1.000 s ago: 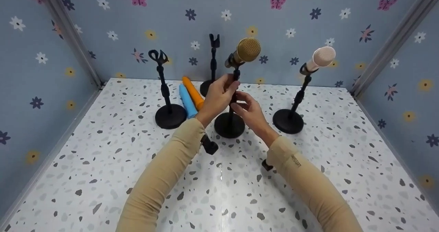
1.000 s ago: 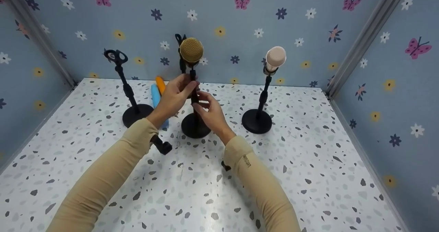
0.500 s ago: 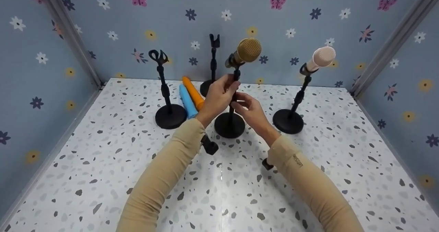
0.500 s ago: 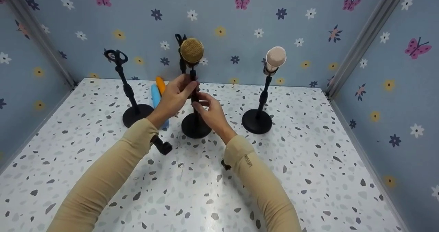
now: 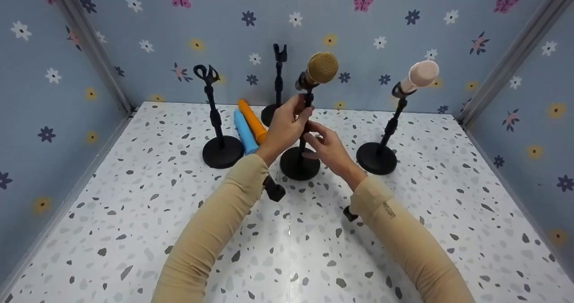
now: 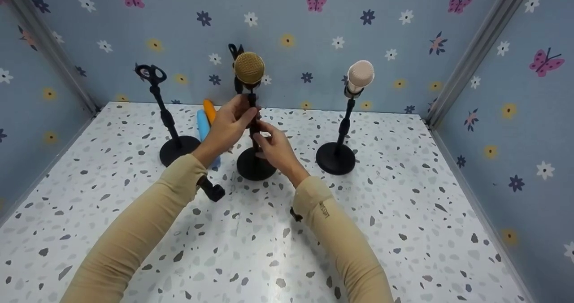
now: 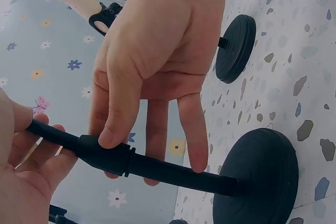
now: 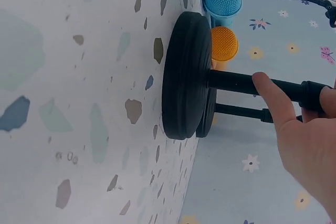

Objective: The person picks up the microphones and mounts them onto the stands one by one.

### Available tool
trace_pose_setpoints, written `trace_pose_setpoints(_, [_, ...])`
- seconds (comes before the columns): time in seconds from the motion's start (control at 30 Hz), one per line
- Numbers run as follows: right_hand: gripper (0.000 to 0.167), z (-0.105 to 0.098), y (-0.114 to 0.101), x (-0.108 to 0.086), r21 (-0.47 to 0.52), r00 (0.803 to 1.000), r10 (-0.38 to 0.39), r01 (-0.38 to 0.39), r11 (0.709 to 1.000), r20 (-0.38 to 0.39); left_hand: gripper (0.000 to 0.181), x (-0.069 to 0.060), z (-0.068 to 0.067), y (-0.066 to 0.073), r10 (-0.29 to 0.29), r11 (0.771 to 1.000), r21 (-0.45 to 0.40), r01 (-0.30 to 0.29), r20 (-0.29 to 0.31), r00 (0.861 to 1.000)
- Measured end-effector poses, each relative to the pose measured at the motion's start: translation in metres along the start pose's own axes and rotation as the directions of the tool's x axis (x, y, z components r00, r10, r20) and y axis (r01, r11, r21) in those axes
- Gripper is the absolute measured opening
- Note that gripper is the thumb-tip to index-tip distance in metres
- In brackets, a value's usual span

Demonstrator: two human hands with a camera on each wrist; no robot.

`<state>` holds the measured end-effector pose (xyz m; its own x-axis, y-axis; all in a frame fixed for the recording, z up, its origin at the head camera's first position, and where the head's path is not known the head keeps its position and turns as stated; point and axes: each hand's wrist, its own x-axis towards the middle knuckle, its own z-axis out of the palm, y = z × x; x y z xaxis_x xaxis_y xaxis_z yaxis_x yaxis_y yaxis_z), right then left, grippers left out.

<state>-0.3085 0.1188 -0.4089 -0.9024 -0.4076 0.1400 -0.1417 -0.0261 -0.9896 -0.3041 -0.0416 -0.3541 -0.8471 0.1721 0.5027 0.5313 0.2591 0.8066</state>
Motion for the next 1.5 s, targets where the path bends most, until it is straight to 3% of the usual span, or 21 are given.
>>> trace_pose_setpoints(0.2, [0.048, 0.003, 0.005, 0.002, -0.016, 1.000, 0.000, -0.001, 1.000, -0.029, 0.019, 0.000, 0.000, 0.000, 0.031, 0.999, 0.013, -0.031, 0.004, 1.000])
trace_pose_setpoints(0.43, [0.055, 0.007, 0.011, 0.002, -0.007, 0.997, -0.074, 0.074, 0.997, 0.002, 0.019, 0.001, -0.001, 0.000, 0.029, 1.000, 0.012, -0.029, -0.005, 1.000])
trace_pose_setpoints(0.77, [0.045, 0.001, 0.013, 0.006, -0.039, 0.996, -0.091, 0.091, 0.995, 0.001, 0.020, 0.000, -0.002, 0.000, 0.074, 0.997, 0.001, -0.074, -0.001, 0.997])
trace_pose_setpoints(1.0, [0.049, 0.003, 0.013, 0.006, -0.064, 0.994, -0.106, 0.106, 0.992, 0.005, 0.018, 0.000, -0.003, 0.002, 0.057, 0.998, 0.019, -0.057, 0.005, 0.998])
trace_pose_setpoints(1.13, [0.043, 0.000, 0.012, 0.007, -0.175, 0.992, -0.119, 0.112, 0.978, -0.031, 0.017, 0.001, -0.004, 0.005, 0.066, 0.996, 0.052, -0.067, 0.009, 0.998])
trace_pose_setpoints(1.27, [0.038, -0.001, 0.008, 0.009, -0.380, 0.981, -0.188, 0.159, 0.911, -0.041, 0.016, 0.003, -0.005, 0.007, 0.066, 0.994, 0.083, -0.066, 0.001, 0.998])
trace_pose_setpoints(1.3, [0.038, -0.001, 0.008, 0.010, -0.389, 0.980, -0.195, 0.166, 0.906, -0.037, 0.016, 0.003, -0.006, 0.007, 0.062, 0.994, 0.088, -0.061, -0.003, 0.998])
trace_pose_setpoints(1.37, [0.039, 0.000, 0.008, 0.010, -0.363, 0.982, -0.186, 0.163, 0.917, -0.029, 0.017, 0.002, -0.007, 0.006, 0.058, 0.994, 0.096, -0.057, -0.009, 0.998])
trace_pose_setpoints(1.5, [0.041, 0.001, 0.011, 0.009, -0.189, 0.993, -0.116, 0.108, 0.976, -0.029, 0.016, 0.001, -0.006, 0.006, 0.054, 0.994, 0.095, -0.053, -0.009, 0.998])
